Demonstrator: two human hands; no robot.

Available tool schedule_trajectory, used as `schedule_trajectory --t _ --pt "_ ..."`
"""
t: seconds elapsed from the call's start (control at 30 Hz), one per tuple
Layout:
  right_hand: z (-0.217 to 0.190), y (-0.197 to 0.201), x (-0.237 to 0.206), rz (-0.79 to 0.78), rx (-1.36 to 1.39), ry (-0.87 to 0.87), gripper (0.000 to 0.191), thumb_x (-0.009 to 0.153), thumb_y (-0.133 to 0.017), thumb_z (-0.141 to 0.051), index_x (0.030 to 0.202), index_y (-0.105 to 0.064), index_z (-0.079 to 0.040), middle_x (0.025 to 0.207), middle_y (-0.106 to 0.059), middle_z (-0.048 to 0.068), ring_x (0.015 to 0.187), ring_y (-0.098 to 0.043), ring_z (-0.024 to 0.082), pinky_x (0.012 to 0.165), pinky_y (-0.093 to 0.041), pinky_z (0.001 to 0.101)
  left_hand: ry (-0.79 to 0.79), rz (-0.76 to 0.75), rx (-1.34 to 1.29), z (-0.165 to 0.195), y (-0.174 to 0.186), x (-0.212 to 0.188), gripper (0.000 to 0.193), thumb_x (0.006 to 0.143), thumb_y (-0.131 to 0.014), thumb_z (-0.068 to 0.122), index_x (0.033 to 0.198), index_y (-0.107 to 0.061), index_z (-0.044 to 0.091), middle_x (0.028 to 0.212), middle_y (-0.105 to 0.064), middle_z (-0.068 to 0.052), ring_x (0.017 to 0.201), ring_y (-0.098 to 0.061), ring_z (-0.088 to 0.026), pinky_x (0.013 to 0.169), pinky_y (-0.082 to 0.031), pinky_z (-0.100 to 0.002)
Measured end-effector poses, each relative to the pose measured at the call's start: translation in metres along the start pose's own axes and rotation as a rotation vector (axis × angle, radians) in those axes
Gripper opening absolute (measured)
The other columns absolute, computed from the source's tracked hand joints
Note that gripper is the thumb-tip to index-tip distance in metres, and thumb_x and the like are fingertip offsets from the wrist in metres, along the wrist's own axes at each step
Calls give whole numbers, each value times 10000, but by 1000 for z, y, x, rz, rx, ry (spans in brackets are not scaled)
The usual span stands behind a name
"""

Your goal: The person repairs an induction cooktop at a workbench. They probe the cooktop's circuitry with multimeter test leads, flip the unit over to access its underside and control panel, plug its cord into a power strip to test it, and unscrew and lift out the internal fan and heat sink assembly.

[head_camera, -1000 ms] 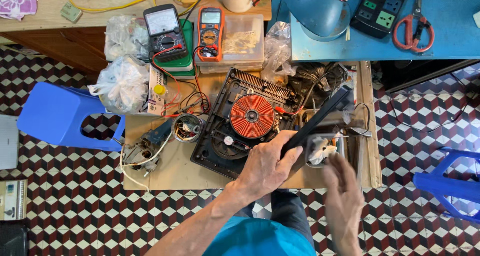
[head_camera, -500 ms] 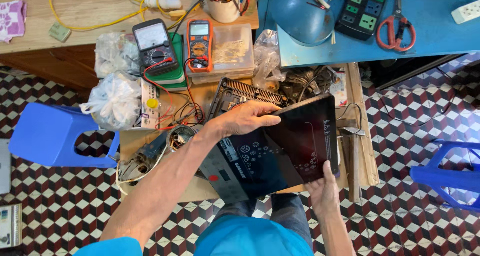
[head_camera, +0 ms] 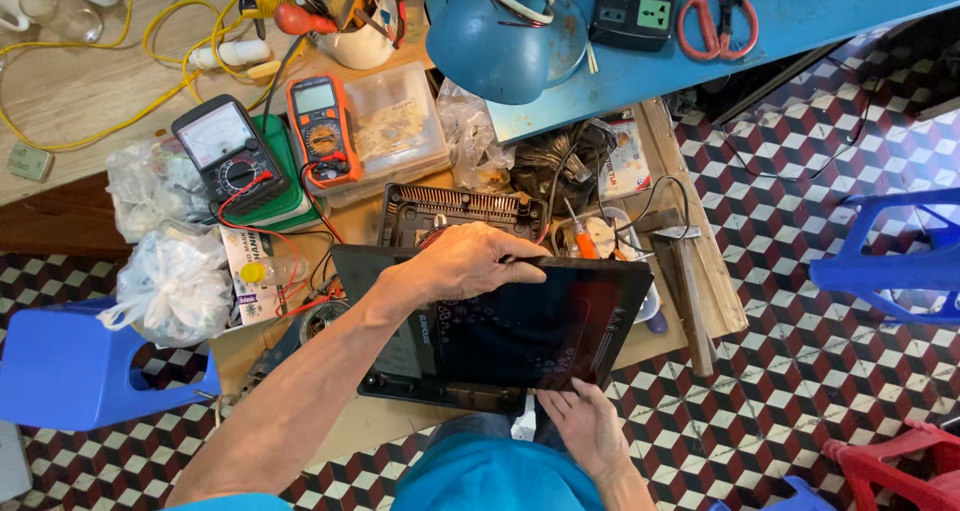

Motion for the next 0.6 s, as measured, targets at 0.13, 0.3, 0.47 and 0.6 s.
schedule_trajectory --t 0.13,0.3,0.47,0.6 --pt "-2 -10 27 -275 31 -36 400 979 -522 -87 1281 -451 165 1360 -527 303 1338 -475 412 1190 -311 520 -130 44 75 14 6 5 400 932 -691 453 1244 -742 207 1079 -767 -130 991 -721 -346 808 -567 -453" --pt "11 10 58 -74 -57 -96 332 947 -510 -98 1178 -519 139 1331 -589 275 1311 -552 400 1162 -342 493 -146 20 91 -3 13 19 433 922 -672 505 1234 -745 213 1030 -769 -110 968 -719 -328 803 -549 -447" --pt "-18 6 46 97 -403 9 335 941 -512 -50 1240 -508 100 1310 -588 252 1275 -570 365 1157 -395 481 -141 17 87 -11 20 17 457 916 -680 529 1244 -728 214 1046 -787 -74 966 -739 -285 811 -556 -425" --pt "-78 -47 9 -12 -731 378 552 874 -515 0 1425 -481 14 1332 -591 172 1232 -568 253 1115 -433 422 -147 1 62 -10 18 12 421 907 -694 498 1240 -731 243 1048 -787 -47 943 -740 -271 791 -556 -425"
Point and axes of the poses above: each hand's wrist, its own x-axis towards the middle knuckle, its own y-axis out of the back of the hand, z = x × y, the point moved 10 cm from there along x, towards the middle knuckle
